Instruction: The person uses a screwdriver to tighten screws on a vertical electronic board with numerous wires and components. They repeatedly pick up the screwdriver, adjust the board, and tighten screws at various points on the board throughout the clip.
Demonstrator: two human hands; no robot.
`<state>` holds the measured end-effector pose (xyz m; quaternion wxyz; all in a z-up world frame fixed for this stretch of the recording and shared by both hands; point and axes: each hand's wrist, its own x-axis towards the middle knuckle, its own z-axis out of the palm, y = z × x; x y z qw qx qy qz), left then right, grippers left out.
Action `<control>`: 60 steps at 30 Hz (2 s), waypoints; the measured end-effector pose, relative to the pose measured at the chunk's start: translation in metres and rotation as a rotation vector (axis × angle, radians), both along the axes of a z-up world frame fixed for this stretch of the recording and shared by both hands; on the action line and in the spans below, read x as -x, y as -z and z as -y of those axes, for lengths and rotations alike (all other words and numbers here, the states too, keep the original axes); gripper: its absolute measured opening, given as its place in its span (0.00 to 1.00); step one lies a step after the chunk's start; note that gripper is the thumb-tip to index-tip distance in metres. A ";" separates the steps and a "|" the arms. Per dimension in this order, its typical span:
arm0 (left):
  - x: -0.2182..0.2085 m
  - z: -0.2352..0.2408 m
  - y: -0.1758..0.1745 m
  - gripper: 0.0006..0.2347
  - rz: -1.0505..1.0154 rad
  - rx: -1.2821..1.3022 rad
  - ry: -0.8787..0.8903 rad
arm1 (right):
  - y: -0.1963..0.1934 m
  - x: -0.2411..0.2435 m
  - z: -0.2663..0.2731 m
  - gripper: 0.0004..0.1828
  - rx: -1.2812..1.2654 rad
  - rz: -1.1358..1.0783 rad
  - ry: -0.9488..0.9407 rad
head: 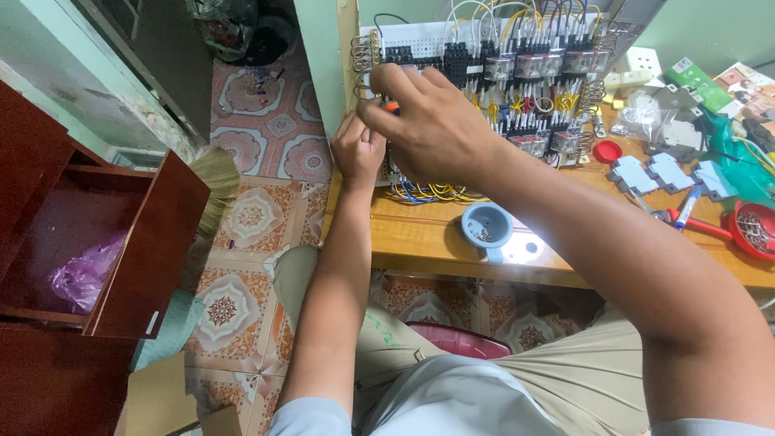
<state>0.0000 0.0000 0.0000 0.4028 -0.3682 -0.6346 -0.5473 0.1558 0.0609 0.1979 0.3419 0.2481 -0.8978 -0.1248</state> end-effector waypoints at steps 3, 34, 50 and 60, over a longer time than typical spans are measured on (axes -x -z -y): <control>0.001 -0.001 0.000 0.07 0.017 -0.015 0.006 | -0.001 -0.002 0.005 0.04 -0.037 -0.067 0.054; -0.005 0.002 -0.001 0.05 0.024 0.011 -0.031 | 0.009 -0.002 -0.002 0.03 0.012 0.083 0.117; -0.015 0.002 -0.019 0.07 -0.031 -0.111 0.030 | 0.004 -0.005 -0.008 0.08 -0.015 0.065 0.060; -0.004 0.001 -0.007 0.04 -0.035 -0.055 0.028 | 0.012 -0.012 -0.019 0.06 0.134 0.051 -0.048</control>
